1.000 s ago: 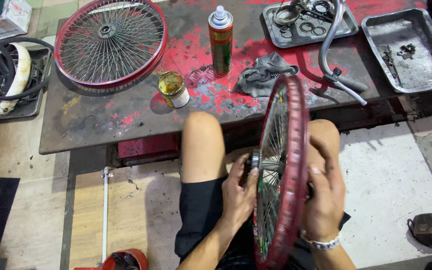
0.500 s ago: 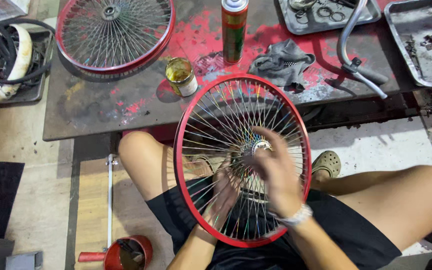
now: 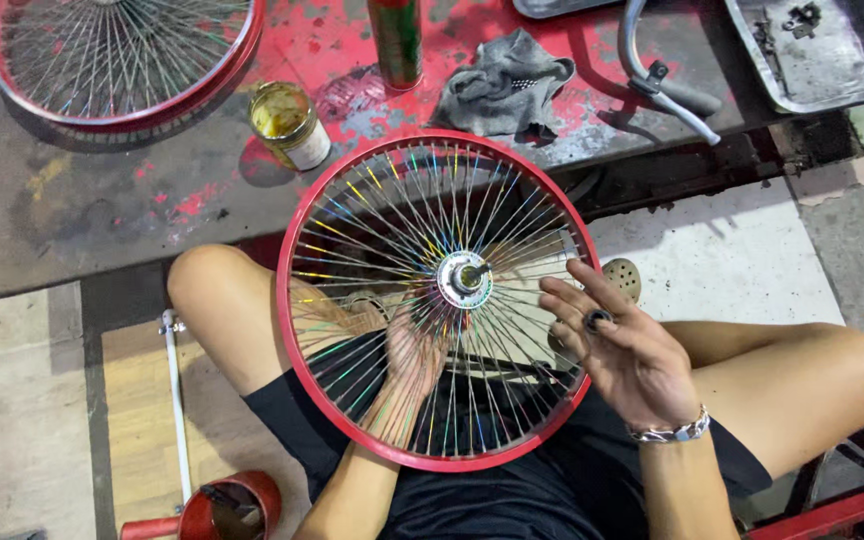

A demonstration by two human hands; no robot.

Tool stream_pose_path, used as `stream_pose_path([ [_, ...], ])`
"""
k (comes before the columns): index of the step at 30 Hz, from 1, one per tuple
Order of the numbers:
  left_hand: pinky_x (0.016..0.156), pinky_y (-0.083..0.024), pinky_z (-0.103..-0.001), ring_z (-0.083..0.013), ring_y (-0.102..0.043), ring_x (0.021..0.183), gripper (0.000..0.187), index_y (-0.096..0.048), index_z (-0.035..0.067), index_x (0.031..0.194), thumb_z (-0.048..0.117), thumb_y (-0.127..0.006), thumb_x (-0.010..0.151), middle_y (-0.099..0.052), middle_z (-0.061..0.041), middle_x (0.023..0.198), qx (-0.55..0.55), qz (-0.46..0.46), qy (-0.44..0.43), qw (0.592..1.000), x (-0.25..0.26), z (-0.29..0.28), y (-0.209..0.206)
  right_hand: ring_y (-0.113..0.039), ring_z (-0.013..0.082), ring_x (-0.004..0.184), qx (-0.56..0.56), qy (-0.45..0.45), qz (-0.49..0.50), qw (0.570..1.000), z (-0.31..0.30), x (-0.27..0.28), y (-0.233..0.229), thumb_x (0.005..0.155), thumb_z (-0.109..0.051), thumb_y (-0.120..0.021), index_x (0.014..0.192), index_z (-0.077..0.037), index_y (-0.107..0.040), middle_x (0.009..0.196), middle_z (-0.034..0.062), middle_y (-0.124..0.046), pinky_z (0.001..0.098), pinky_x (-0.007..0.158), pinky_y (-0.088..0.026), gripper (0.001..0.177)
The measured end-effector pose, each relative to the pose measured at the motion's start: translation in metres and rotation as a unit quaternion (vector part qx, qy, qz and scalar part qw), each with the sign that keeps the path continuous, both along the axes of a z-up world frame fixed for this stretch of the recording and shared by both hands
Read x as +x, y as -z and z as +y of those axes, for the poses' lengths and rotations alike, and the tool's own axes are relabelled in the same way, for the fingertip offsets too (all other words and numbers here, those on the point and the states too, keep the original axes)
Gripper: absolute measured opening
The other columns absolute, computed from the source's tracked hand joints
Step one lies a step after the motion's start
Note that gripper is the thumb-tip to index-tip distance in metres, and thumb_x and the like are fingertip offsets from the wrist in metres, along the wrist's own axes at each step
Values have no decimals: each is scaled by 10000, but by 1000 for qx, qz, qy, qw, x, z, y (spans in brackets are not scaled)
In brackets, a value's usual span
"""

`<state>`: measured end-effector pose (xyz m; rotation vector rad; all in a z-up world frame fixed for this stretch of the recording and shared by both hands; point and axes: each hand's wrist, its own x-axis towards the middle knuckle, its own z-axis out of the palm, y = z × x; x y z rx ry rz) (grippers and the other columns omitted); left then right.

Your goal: The person applies grease to a bicycle wheel hub, places ball bearings into the greased hub by hand, sprays lubricant on components, and inserts a metal axle through the center.

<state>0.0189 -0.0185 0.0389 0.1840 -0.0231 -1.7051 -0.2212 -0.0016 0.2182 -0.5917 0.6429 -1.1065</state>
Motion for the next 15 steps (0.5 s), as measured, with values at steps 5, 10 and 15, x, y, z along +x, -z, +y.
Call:
stream_pose_path([
  [5,845,-645,-409,-285,-756,993,257,-578,-50,1271,57,-422,1097,-713,-203,1166,18,-31,-23,999,-3,5,12,-595,374,1282,8,-32,87,996,-5,-11,18,1012,-252,-526,1450,23,-364,1451,318,-521,411,939,-543,543],
  [10,800,-651,-366,-252,-763,955,260,-595,-9,1229,110,-425,1073,-729,-169,1118,42,24,-14,999,-4,9,32,-642,218,640,66,27,235,969,-23,-17,60,1106,-281,-560,1194,61,-535,982,236,-735,335,586,-565,354],
  [15,759,-652,-354,-269,-763,947,283,-585,-14,1253,125,-420,1070,-732,-180,1119,49,10,-4,999,-2,11,35,-593,113,659,29,74,302,950,-38,7,47,1044,-239,-608,1210,33,-697,842,84,-656,259,563,-490,331],
])
